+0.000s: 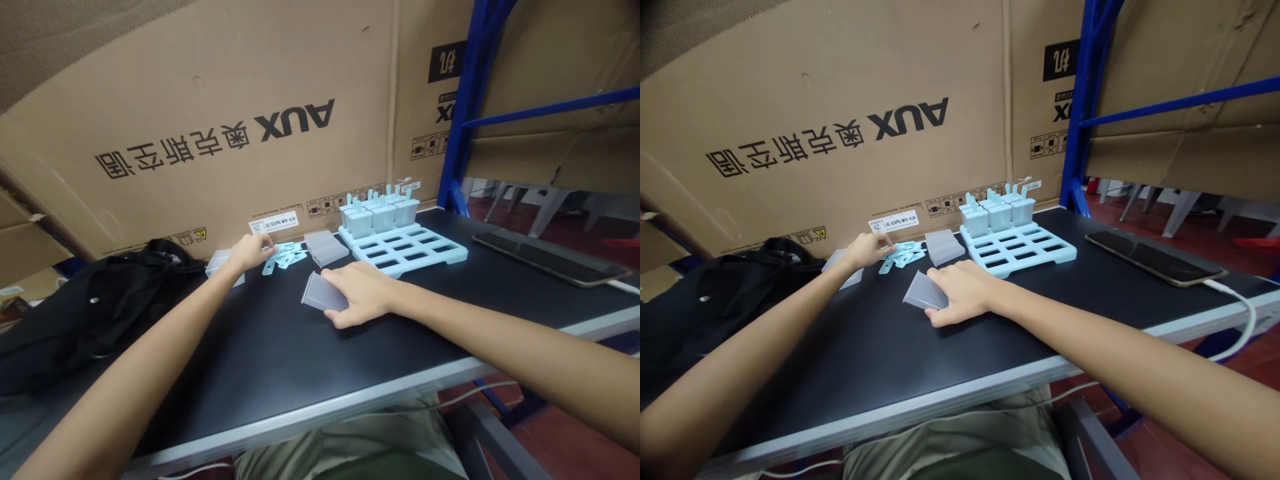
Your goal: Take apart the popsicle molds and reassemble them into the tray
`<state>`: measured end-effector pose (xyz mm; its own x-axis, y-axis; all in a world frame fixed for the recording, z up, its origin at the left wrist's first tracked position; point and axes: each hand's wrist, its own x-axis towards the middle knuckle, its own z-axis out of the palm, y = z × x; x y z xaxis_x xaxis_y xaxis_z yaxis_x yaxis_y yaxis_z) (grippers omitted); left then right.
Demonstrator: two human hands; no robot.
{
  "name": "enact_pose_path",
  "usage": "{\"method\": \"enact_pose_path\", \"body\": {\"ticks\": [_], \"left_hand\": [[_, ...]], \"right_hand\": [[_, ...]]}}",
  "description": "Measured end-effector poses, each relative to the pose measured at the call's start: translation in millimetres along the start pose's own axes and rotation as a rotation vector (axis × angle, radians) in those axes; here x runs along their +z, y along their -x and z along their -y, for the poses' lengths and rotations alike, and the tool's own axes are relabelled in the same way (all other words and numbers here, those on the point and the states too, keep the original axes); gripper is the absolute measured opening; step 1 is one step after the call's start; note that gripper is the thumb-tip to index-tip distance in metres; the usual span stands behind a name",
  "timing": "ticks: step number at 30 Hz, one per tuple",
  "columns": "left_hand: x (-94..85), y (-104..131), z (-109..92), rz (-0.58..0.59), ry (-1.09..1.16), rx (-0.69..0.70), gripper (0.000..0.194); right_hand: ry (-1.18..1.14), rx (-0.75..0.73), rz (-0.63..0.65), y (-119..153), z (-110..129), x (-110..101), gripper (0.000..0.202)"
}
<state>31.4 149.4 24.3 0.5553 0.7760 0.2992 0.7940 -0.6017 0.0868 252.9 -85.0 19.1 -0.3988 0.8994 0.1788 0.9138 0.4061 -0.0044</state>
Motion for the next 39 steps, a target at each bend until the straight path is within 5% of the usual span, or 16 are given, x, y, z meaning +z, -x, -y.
{"method": "enact_pose_path", "body": {"ticks": [5,9,12,20,24,29,33,39], "left_hand": [[-16.0,36,-17,-0.049,0.132,0.194,0.040],[-41.0,83,-55,0.254,0.449,0.485,0.061],[-50.3,108,-77,0.331,0.545,0.576,0.061],[-51.6,107,-87,0.325,0.652,0.629,0.051],[-76.7,93,-52,0.211,0.523,0.472,0.048],[-98.2,96,33,0.081,0.406,0.173,0.055],[-87.4,117,81,0.117,0.358,0.085,0.048],[-67.8,127,105,0.062,0.246,0.090,0.044]], "right_hand": [[-0.021,-0.002,0.004,-1,0,-1,0.050],[-0.047,-0.036,0.031,-1,0,-1,0.051],[-0.070,-0.080,0.051,0,0,0,0.050],[-0.073,-0.119,0.031,1,1,0,0.050],[-0.073,-0.024,-0.013,1,-5,2,0.058],[-0.058,-0.036,0.002,1,-10,4,0.054],[-0.039,-0.070,0.014,0,-6,3,0.045],[-0.050,-0.079,0.014,-1,-6,6,0.039]]}}
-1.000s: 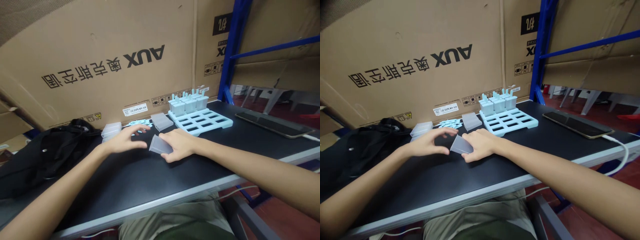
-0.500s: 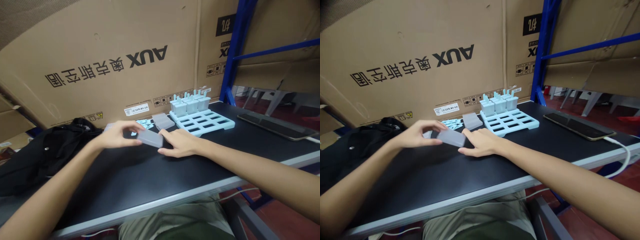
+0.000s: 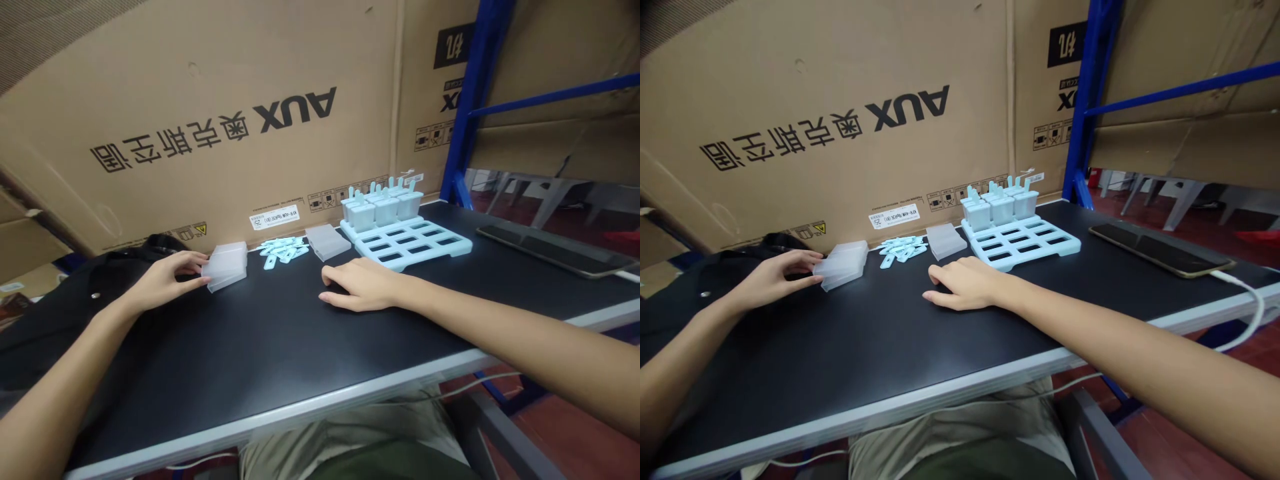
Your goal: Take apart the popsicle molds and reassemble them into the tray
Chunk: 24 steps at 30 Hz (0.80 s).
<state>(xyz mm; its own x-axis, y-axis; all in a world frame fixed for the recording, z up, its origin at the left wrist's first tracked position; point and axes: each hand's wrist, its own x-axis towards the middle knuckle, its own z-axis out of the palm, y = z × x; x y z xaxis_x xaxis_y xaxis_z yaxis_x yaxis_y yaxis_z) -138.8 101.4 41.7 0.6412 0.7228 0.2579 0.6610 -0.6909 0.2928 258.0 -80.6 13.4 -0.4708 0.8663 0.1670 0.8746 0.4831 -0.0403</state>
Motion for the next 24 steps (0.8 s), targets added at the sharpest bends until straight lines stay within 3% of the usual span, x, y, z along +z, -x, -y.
{"method": "enact_pose_path", "body": {"ticks": [4,6,9,11,13,15,17,20,24], "left_hand": [[4.1,-1,4,0.015,-0.137,0.039,0.048],[7.4,0,6,0.004,-0.145,0.024,0.051],[13.6,0,8,-0.025,-0.150,0.027,0.056],[17.5,0,9,-0.033,-0.157,0.048,0.056],[20.9,0,9,-0.039,-0.168,0.061,0.055],[24.1,-1,9,-0.052,-0.178,0.059,0.053],[27.2,-1,8,-0.075,-0.177,0.054,0.051],[31.6,-1,7,-0.103,-0.158,0.049,0.052],[35.3,1,6,-0.113,-0.115,0.048,0.051]], "right_hand": [[-0.007,0.002,-0.001,-1,2,2,0.038],[-0.022,0.034,-0.063,-1,0,-1,0.037],[-0.062,0.238,-0.353,-2,-20,-10,0.033],[-0.088,0.453,-0.593,1,-48,-17,0.032],[-0.116,0.676,-0.742,5,-83,-20,0.036],[-0.172,0.863,-0.748,10,-115,-18,0.045],[-0.247,0.966,-0.675,12,-138,-12,0.053],[-0.278,1.000,-0.614,11,-153,-5,0.060],[-0.180,1.054,-0.651,11,-162,-11,0.078]]}}
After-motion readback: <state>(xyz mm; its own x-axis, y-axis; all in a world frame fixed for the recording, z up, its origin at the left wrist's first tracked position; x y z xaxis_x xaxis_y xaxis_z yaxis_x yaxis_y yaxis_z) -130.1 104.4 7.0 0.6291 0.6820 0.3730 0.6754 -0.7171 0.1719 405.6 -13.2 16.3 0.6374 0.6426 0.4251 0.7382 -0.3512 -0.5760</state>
